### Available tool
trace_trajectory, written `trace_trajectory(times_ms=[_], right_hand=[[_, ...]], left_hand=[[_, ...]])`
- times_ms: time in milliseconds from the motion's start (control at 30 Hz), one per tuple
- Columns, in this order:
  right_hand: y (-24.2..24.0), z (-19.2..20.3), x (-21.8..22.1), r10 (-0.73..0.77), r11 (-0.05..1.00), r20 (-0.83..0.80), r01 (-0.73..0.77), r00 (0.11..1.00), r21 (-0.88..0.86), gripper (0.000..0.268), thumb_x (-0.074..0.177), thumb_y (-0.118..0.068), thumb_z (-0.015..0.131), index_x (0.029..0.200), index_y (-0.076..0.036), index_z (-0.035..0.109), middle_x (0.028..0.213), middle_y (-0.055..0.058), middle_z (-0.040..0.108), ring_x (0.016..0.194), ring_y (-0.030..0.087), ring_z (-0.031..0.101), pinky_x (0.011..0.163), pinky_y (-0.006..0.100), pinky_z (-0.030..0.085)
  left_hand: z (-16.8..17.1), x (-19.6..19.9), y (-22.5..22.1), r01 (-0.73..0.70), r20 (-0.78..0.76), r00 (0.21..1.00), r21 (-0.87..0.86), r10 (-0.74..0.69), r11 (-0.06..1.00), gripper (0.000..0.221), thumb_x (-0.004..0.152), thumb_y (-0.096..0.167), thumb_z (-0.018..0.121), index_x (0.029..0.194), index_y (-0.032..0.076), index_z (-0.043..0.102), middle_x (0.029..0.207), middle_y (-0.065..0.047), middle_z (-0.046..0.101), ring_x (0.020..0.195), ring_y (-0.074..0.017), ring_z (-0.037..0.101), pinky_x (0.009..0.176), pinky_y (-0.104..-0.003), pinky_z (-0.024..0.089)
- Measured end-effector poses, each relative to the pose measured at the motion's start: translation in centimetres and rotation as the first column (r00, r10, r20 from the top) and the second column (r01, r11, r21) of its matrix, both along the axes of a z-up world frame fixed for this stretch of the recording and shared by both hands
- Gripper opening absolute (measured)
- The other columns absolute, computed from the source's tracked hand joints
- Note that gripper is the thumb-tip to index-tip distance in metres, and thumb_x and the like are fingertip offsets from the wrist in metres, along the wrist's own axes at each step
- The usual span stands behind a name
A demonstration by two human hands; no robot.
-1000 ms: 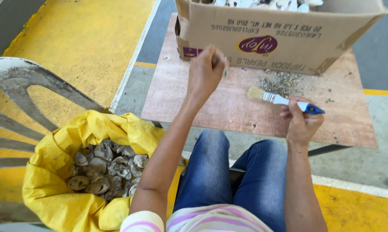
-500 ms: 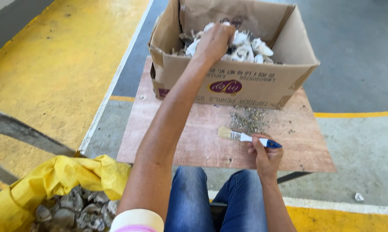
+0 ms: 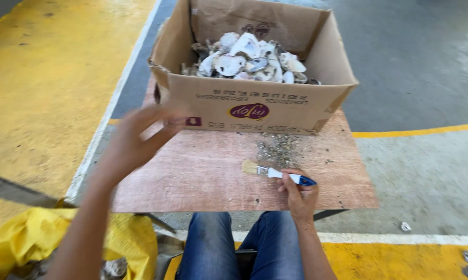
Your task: Cleaning and brushing oyster shells at a table.
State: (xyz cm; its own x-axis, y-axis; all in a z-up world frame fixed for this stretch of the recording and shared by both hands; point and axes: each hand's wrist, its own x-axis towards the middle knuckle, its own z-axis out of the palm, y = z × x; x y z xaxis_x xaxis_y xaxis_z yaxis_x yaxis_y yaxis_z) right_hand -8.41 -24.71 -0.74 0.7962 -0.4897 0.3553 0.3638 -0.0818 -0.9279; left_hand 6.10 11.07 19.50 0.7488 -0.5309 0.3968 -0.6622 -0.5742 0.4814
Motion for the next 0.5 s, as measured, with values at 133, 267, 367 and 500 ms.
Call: trace_trajectory(times_ms=[133,267,367,500], right_hand=[[0.2,0.3,0.1,0.011,1.000,-0.051,-0.011,0.999,-0.001,0.017,0.096,-0.011,0.071,0.107,0.001,0.075,0.079,0.011,0.076,0.063,0.010,0.067,0.057,0.021,0.055],[0.2,0.2,0.2,-0.007,1.000,-0.073,0.006,0.997,-0.016,0.017,0.095,-0.011,0.070,0.106,0.001,0.075,0.077,0.011,0.076,0.062,0.011,0.069,0.055,0.022,0.056],[0.3,0.1,0.0,0.040,0.999,-0.021,-0.040,0.999,0.026,0.015,0.097,-0.009,0.070,0.106,0.002,0.075,0.081,0.012,0.075,0.065,0.010,0.067,0.059,0.021,0.055],[0.6,0.4,0.0,0.046,0.997,-0.007,-0.045,0.999,0.056,0.015,0.097,-0.008,0.071,0.107,0.003,0.073,0.081,0.012,0.075,0.064,0.010,0.067,0.059,0.022,0.056]], left_hand=[[-10.1,-7.7,17.6,-0.304,-0.528,0.627,0.512,0.573,0.803,0.041,0.098,0.044,0.060,0.134,0.026,0.068,0.130,-0.001,0.075,0.117,-0.0188,0.074,0.107,-0.041,0.058],[-22.4,-11.0,27.8,-0.330,-0.501,0.646,0.497,0.576,0.803,0.039,0.099,0.042,0.060,0.133,0.024,0.068,0.128,-0.002,0.075,0.114,-0.0191,0.074,0.104,-0.040,0.058],[-17.8,-14.8,25.6,-0.366,-0.493,0.641,0.476,0.588,0.799,0.038,0.100,0.040,0.060,0.132,0.023,0.068,0.126,-0.003,0.075,0.112,-0.0194,0.074,0.101,-0.040,0.058],[-15.1,-18.0,25.3,-0.423,-0.478,0.647,0.424,0.594,0.801,0.036,0.101,0.037,0.060,0.131,0.020,0.068,0.123,-0.004,0.074,0.109,-0.0199,0.074,0.098,-0.039,0.058]])
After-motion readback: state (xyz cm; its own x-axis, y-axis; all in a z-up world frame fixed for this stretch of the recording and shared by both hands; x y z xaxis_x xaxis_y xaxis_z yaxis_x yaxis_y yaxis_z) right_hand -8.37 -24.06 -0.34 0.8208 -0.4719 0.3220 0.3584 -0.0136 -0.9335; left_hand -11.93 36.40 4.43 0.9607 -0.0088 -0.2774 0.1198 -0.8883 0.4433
